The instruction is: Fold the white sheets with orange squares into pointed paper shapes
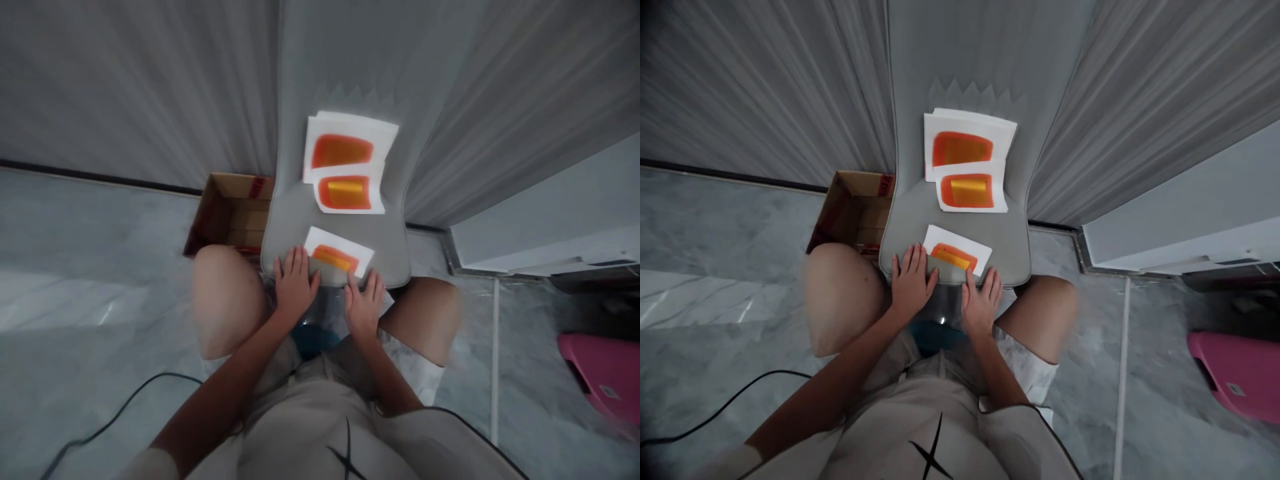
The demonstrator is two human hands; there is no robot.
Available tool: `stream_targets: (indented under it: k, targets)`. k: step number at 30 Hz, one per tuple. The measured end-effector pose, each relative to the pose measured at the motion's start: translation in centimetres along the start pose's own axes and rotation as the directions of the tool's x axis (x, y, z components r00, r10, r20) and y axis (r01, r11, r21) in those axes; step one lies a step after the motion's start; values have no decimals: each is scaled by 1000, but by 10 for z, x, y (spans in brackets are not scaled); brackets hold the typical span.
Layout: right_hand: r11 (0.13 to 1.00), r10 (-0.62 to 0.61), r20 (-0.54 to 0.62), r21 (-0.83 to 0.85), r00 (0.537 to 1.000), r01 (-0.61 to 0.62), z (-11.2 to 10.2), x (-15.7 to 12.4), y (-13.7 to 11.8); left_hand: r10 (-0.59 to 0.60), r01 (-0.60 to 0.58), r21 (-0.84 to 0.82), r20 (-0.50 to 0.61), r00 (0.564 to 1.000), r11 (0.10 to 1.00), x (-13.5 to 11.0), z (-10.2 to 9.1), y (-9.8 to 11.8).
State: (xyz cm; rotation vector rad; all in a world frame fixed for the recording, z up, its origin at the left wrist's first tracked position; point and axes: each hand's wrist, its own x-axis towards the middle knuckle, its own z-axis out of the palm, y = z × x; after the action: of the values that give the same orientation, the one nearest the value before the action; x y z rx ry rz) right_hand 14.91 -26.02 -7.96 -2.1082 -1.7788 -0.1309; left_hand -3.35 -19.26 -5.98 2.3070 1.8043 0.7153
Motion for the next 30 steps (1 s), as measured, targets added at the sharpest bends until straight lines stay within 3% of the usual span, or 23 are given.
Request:
stream_targets:
  k: [10,16,19,21,26,30]
  targets:
    - [996,83,-6,29,997,-83,5,-14,11,0,0,27,-2,1000,1000,0,3,-1]
    - [987,114,-62,122,992,-105,1,-3,13,-12,13,19,-41,999,1000,2,11,-3]
    - [967,160,-141,221,977,-126,-7,15,22,-46,47,8,-113,993,999,2,9,-4]
    - [955,136,-140,283,981,-92,-11,35,32,-11,9,-13,-134,991,1000,-2,5,-2]
    - [934,-106,-7,343,994,102,-4,96,55,256,-256,-76,-7,967,964,-12,-1,14]
    - [906,-206,60,388,977,167,9,131,66,288,-285,-50,73,955,957,-6,0,28]
